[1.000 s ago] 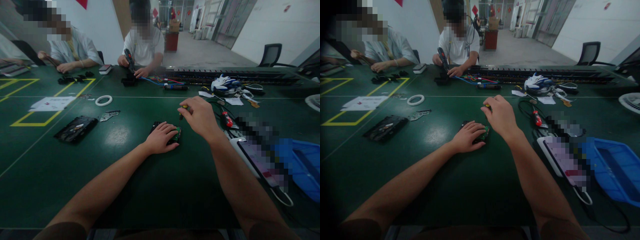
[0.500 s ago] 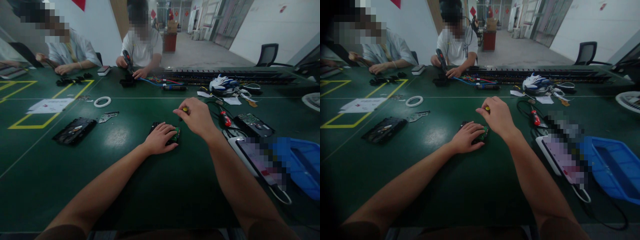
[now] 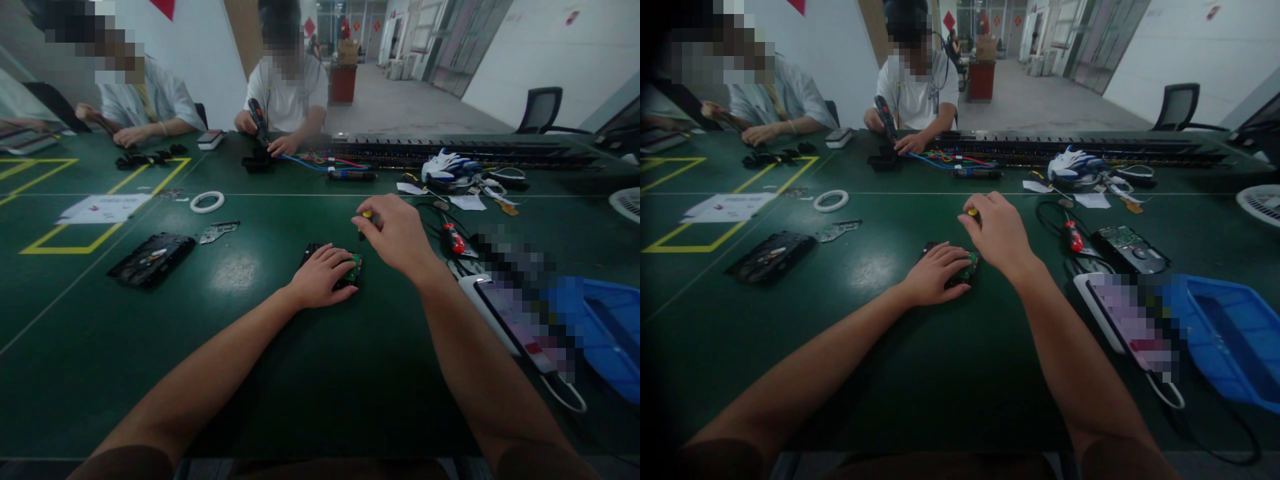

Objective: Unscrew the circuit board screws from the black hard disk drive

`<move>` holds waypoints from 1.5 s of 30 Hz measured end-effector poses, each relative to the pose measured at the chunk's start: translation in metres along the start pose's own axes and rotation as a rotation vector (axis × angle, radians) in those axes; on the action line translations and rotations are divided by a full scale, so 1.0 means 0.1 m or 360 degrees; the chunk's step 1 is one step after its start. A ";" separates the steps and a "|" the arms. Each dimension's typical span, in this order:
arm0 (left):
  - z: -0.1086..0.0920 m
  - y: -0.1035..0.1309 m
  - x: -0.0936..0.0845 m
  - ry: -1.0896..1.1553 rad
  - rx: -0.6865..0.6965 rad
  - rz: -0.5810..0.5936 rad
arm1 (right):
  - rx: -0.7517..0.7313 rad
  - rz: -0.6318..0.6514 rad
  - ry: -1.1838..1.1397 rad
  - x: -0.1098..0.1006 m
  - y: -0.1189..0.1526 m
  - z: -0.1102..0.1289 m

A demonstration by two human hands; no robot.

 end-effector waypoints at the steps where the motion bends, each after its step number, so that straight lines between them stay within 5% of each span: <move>1: 0.00 0.00 0.00 0.0001 0.0000 0.0000 | 0.0025 -0.0009 0.0035 0.00 0.00 -0.01; 12: 0.00 0.00 0.01 -0.0024 0.0008 -0.0009 | -0.0031 -0.0008 -0.0063 0.00 0.01 0.00; 17: 0.00 0.00 0.00 -0.0025 0.0003 0.0005 | 0.0135 -0.0011 -0.0139 0.01 0.02 -0.04; 45: 0.00 0.00 0.00 -0.0010 -0.0004 0.0019 | -0.0007 -0.0027 -0.0103 -0.01 -0.01 0.01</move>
Point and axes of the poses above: each hand's wrist, its own y-axis away from the middle knuckle, its own x-axis out of the palm, z = x × y, the point moved 4 cm from there along -y, towards the middle knuckle, and after that the axes turned 5 degrees about -x, right-handed, at the moved point
